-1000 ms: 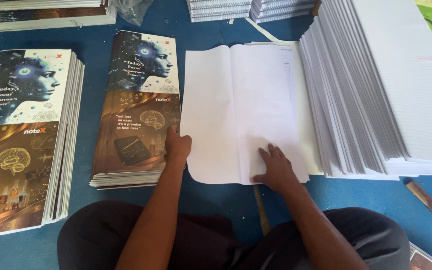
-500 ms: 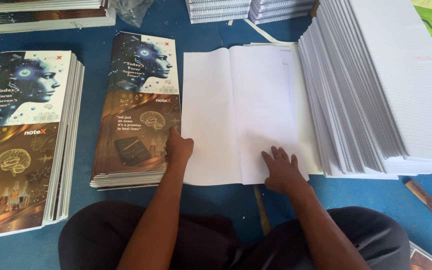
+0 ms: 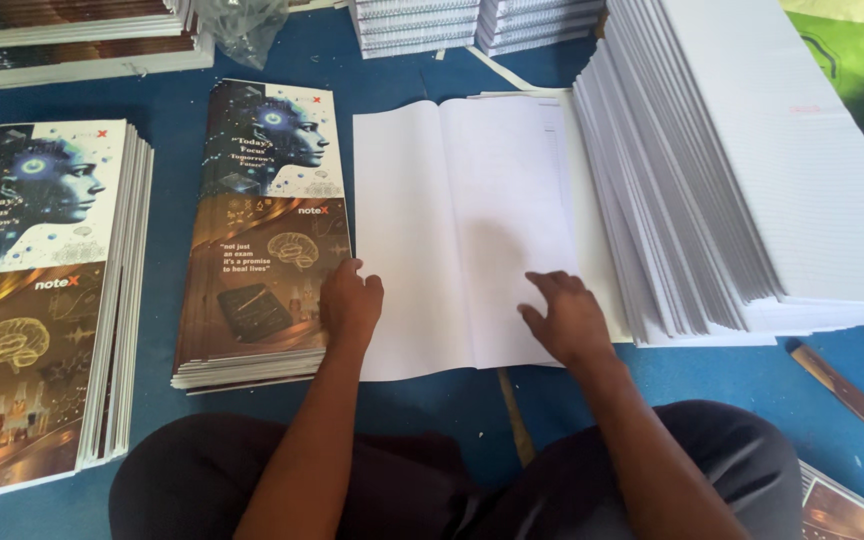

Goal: The person inserts index sheets into notebook covers and stacks the assembled notebooks. The person repeatedly picks up a cover, inserts a sheet, and places the finished notebook on a growing stack.

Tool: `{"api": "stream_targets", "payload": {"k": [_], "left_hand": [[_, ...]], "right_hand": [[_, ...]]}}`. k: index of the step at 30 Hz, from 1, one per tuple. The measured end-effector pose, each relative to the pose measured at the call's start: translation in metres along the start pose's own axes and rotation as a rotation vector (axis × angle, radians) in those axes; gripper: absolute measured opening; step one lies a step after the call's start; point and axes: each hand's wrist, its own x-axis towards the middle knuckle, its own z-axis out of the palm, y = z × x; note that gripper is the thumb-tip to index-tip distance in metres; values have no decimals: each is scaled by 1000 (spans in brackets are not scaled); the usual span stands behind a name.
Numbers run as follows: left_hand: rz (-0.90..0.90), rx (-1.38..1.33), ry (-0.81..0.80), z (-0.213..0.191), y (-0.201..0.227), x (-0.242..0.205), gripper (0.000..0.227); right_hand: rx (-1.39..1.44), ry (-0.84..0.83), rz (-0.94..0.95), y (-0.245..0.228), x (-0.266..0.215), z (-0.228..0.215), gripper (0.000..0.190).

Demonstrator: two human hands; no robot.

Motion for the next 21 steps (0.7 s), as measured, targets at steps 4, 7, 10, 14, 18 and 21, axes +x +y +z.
{"api": "stream_targets", "payload": {"k": [4, 7, 10, 14, 18, 21], "left_hand": [[44, -159, -36, 8, 2, 0, 31], [115, -196, -47, 14, 3, 1, 29], [63, -256, -135, 18, 3, -1, 30], [123, -260, -121, 23, 1, -1, 29], [129, -258, -164, 28, -4, 0, 29], [169, -281, -155, 32, -6, 0, 28]], "right_hand": [[105, 181, -25, -3, 5, -30, 40], [110, 281, -49, 4, 15, -57, 36], [61, 387, -144, 23, 25, -93, 33], [-182, 439, -99, 57, 40, -147, 44], [-455, 282, 143, 88, 49, -185, 60], [-406, 152, 245, 107, 49, -197, 59]]}}
